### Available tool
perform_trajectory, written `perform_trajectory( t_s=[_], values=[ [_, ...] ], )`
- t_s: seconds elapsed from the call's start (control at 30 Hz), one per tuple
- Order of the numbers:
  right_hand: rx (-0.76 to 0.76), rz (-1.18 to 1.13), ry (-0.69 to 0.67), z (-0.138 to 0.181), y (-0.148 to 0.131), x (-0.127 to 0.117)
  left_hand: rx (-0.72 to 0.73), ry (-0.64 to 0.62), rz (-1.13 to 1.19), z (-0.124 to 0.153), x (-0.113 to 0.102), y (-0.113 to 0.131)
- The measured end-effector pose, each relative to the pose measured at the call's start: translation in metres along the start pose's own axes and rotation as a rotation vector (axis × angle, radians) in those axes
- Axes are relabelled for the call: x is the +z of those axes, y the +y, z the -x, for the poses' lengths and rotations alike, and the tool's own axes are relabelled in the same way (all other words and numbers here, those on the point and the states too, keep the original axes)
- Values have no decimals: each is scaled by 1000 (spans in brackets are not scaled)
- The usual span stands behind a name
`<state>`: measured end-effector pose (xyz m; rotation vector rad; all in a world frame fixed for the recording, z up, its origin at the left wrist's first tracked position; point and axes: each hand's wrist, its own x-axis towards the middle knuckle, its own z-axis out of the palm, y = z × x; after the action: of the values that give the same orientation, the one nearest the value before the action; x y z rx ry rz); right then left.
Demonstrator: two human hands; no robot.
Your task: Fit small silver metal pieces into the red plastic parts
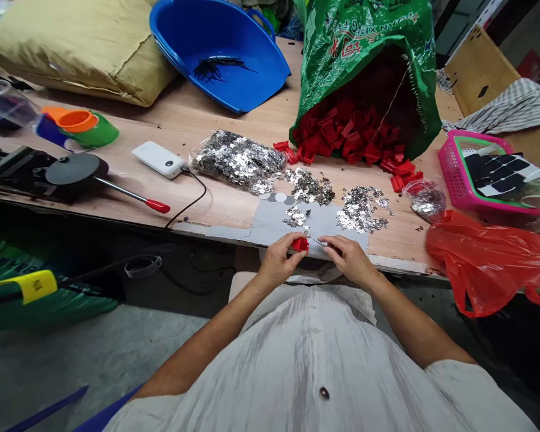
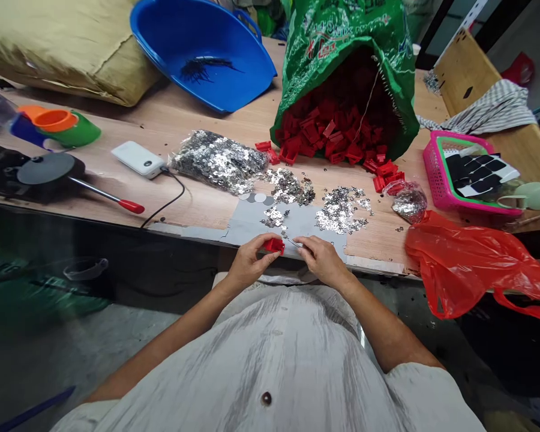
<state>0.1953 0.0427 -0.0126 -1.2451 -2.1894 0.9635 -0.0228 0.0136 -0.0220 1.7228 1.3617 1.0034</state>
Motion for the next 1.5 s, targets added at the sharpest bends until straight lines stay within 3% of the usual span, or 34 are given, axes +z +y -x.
perform_trajectory(
  t_s=[0.23, 0.6, 0.9, 1.33, 1.5],
  values=[
    [-73, 110, -56, -6, -1, 4, 23, -132, -55, -13, -2, -8],
    [-137, 195, -101, -8, 2, 8, -4, -200, 14, -21, -10, -8],
    [-159, 151, -79, -7, 4, 8, -9, -196, 47, -21, -9, -11],
    [-16, 274, -127, -10, -9, 16, 54, -143, 49, -17, -4, -19],
    [-8, 251, -148, -11, -14, 13, -3, -142, 79, -16, -4, -16]
  ],
)
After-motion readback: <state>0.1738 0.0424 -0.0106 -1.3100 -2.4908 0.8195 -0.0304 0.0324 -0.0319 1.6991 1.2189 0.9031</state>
